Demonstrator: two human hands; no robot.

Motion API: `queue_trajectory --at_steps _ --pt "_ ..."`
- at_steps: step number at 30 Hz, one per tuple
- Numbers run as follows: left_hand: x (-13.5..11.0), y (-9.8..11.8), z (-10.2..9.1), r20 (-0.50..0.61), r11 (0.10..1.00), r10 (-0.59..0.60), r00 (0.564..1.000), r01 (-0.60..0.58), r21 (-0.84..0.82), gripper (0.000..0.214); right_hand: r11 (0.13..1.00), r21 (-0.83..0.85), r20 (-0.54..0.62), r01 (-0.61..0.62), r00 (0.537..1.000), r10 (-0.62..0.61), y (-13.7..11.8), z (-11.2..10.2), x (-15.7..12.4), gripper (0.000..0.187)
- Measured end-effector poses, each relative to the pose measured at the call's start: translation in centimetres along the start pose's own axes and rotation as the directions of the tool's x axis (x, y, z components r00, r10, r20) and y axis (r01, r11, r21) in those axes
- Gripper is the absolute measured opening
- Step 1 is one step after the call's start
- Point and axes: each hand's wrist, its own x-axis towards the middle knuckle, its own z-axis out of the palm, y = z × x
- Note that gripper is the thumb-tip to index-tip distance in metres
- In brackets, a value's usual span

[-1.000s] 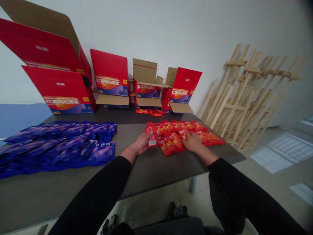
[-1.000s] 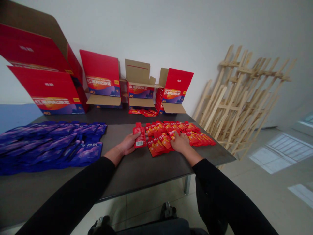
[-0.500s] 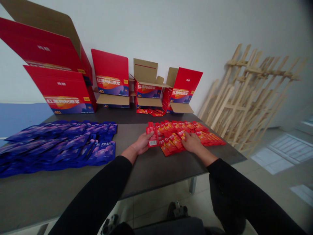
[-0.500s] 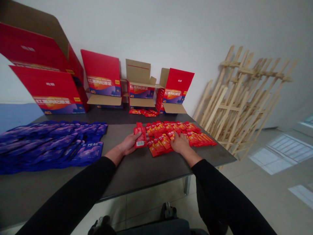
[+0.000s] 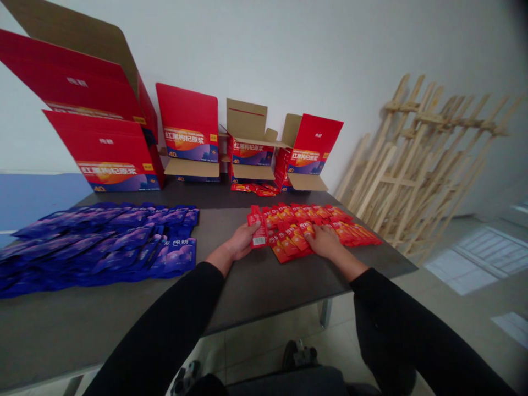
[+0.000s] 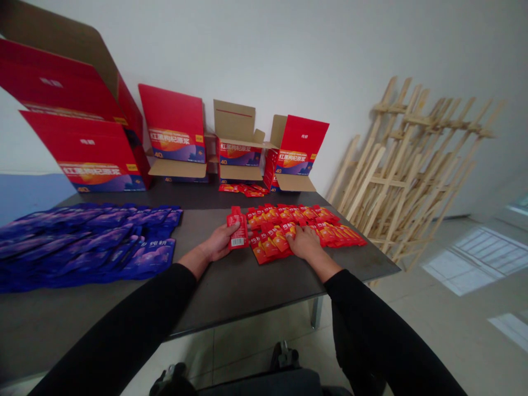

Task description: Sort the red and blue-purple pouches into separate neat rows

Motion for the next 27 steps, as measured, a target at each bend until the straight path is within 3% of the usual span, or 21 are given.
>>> queue_trajectory --at_steps 4,6,10,16,18,21,24,27 --pt "0.0 -0.1 0.0 0.003 1.0 0.001 1.0 -0.001 0.0 0.024 0.999 0.042 -0.17 0.027 0.985 -0.019 -1.0 -1.0 -0.9 0.059" --pt "0.0 -0.2 0.0 0.024 1.0 -0.013 1.0 0.013 -0.004 0.025 0.985 0.103 -0.253 0.135 0.962 -0.106 -2.4 -1.6 -1.6 0.051" --pt "-0.2 -0.2 0.1 0.08 0.999 -0.014 0.997 0.016 -0.034 0.031 0.849 0.39 -0.192 0.356 0.933 -0.303 -7.0 -2.0 -3.1 0.032" --pt "-0.4 -0.2 0.2 0.187 0.997 0.023 0.982 -0.01 -0.072 0.04 0.692 0.672 -0.14 0.264 0.963 -0.232 -12.8 -0.9 -3.6 0.018" --pt "-0.3 -0.5 0.1 0.222 0.997 0.032 0.974 -0.017 -0.07 0.04 0.552 0.806 -0.115 0.214 0.971 -0.209 -13.5 -0.4 -3.2 0.013" --pt "-0.2 -0.8 -0.1 0.262 0.999 0.022 0.965 -0.012 -0.038 0.04 0.313 0.942 -0.059 0.121 0.978 -0.201 -13.3 0.1 -2.5 0.01" --pt "-0.4 -0.6 -0.3 0.275 1.0 -0.007 0.961 0.002 0.019 0.04 0.232 0.969 -0.045 0.089 0.981 -0.187 -11.1 0.1 -1.5 0.015" --pt "-0.7 -0.1 -0.5 0.271 0.998 -0.022 0.962 0.006 0.06 0.037 0.161 0.984 -0.046 0.069 0.988 -0.146 -7.3 -1.0 -0.2 0.018"
